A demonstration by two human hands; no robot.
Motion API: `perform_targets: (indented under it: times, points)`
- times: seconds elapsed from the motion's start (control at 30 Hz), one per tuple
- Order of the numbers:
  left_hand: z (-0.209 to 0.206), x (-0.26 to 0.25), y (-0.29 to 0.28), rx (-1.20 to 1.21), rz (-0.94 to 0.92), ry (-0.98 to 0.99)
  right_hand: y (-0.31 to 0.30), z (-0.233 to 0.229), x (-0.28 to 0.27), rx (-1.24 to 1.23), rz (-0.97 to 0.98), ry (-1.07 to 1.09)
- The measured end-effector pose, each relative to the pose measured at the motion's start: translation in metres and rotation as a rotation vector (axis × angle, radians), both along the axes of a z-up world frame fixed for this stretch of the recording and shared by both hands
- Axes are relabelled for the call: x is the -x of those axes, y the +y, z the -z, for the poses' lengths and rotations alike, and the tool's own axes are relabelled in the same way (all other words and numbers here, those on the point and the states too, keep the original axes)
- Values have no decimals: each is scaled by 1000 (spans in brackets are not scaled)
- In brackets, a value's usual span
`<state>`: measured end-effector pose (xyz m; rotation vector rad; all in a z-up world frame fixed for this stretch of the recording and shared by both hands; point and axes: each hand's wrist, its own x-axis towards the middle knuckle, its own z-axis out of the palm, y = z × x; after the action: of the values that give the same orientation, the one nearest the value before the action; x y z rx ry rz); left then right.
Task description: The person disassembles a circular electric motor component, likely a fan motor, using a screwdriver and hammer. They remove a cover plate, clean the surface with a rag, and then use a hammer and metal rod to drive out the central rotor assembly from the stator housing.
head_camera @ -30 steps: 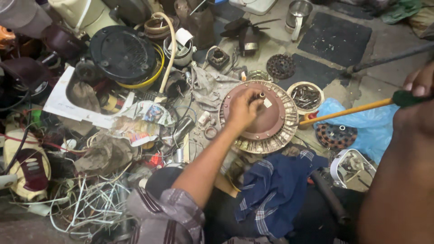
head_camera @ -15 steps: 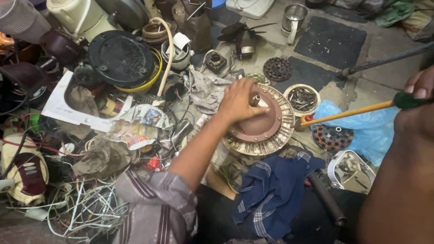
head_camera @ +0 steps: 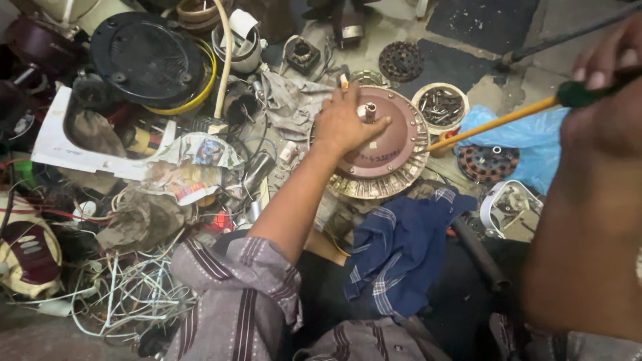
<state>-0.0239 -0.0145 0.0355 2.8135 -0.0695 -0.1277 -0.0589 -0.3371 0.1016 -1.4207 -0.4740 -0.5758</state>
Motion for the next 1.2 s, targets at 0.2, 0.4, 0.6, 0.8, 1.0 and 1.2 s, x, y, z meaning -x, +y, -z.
perform_targets:
  times: [0.2,0.4,0.6,0.8,1.0,1.2]
  points:
    - [17,3,-9,60,-104,1,13,1,-1,29,-15,16]
    - [33,-3,-4,144,-52,-29,20,-5,-15,47,-33,6]
    - [34,-5,-4,131,-47,4,20,-2,-13,56,-27,17]
    - [33,-5,-5,129,-51,38,24,2,-14,53,-32,17]
    - [31,-3,-4,129,-51,11,25,1,-15,56,-39,19]
    - [30,-3,-5,143,-56,26,28,-2,-17,57,-45,10]
